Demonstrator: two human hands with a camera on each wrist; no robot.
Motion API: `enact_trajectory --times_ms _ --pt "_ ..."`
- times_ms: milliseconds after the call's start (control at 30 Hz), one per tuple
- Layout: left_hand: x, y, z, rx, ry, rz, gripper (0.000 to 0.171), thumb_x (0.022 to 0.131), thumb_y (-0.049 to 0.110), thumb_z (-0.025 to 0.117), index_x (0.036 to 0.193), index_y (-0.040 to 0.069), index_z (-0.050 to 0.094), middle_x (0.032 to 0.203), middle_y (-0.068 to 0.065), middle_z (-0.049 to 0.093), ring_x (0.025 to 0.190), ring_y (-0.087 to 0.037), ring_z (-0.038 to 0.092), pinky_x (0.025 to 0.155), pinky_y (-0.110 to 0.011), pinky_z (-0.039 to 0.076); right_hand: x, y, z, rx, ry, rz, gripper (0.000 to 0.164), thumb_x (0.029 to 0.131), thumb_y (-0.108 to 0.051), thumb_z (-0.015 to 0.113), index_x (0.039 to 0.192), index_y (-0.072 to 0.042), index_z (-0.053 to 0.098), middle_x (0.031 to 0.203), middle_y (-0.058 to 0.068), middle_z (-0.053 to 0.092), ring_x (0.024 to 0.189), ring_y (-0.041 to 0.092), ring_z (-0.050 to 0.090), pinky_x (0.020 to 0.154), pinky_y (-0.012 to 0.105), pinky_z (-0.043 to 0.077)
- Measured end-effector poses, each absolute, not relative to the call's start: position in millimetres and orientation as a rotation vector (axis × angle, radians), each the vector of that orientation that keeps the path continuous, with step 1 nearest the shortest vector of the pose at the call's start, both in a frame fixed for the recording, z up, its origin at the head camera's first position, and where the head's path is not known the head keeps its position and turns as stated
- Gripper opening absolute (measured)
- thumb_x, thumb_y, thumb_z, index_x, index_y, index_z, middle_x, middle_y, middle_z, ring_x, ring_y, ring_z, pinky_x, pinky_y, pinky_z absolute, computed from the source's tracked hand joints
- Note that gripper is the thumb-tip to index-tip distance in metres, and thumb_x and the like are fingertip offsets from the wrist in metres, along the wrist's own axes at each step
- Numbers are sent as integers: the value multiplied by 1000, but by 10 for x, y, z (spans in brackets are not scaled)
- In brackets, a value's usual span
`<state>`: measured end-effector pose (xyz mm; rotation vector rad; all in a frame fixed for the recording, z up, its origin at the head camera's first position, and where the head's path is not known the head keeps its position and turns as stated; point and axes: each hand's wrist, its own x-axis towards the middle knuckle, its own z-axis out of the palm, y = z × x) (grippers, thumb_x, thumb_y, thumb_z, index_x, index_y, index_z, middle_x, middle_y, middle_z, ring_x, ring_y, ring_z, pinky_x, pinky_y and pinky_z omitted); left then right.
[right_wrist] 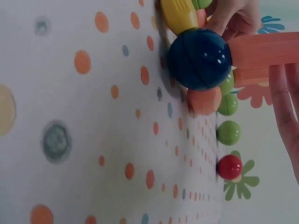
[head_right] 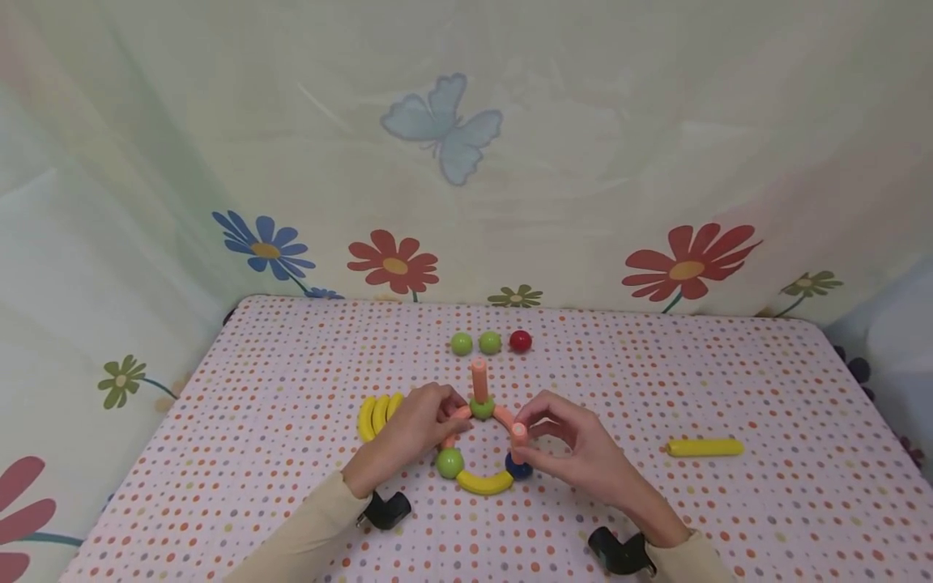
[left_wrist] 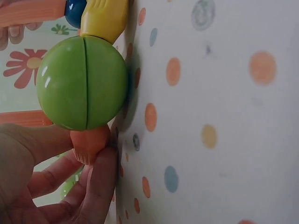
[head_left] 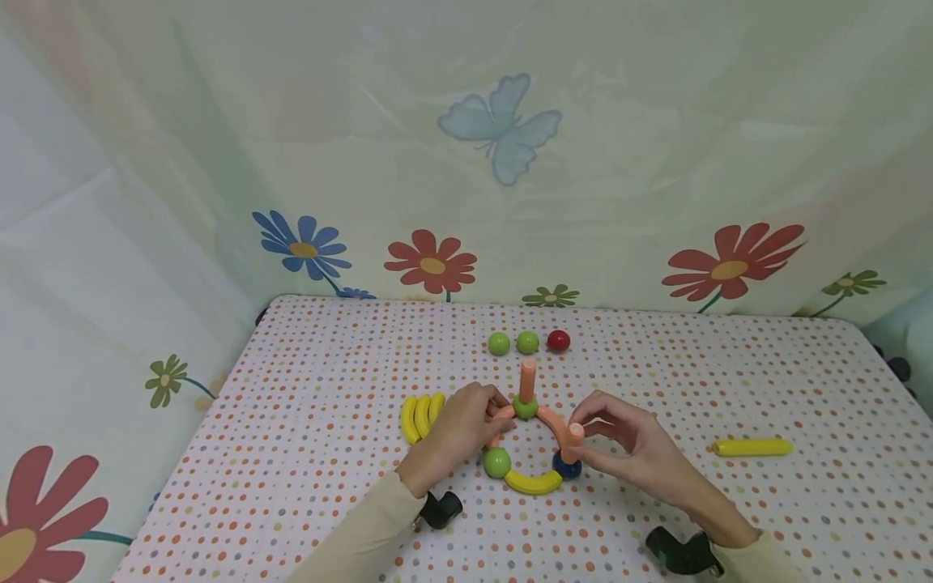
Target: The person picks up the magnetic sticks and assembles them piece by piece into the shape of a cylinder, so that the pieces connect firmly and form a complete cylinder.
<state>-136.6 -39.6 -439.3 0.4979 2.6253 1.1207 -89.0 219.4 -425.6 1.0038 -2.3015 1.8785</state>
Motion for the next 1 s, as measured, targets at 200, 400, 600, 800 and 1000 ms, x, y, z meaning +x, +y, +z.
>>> enact_trajectory --times_ms 200,400,600,800,1000 --pt "-1367 -394 -4378 496 2608 1148 21 95 16 80 108 2 74 86 1 60 71 -7 54 65 -21 47 -861 2233 -4223 1049 -2258 1905 41 82 23 75 114 2 62 106 7 64 97 16 65 88 26 58" --pt "-1374 -395 -4371 486 2608 1142 20 95 17 80 108 3 74 87 2 60 71 -6 53 65 -21 46 -846 2236 -4218 1054 -2275 1886 43 81 22 76 115 0 62 107 6 64 99 15 66 87 27 59" --pt "-1370 -400 -4364 489 2600 1155 21 95 16 80 109 2 74 88 1 61 73 -7 54 67 -22 47 -847 2280 -4183 1068 -2320 1846 46 82 19 78 119 -1 62 111 7 64 101 15 66 88 30 59" --pt "-1372 -391 -4372 491 2594 1160 21 94 15 81 108 1 73 88 0 61 73 -8 54 66 -22 47 -866 2681 -4081 971 -2652 1255 51 77 0 92 119 -13 67 113 -4 65 104 8 63 83 31 59" --pt "-1361 -398 -4366 461 2596 1138 21 94 16 80 108 2 74 88 0 60 75 -10 53 67 -22 46 -858 3370 -4101 790 -2932 714 48 71 -7 96 111 -20 73 110 -5 65 102 4 59 75 30 56"
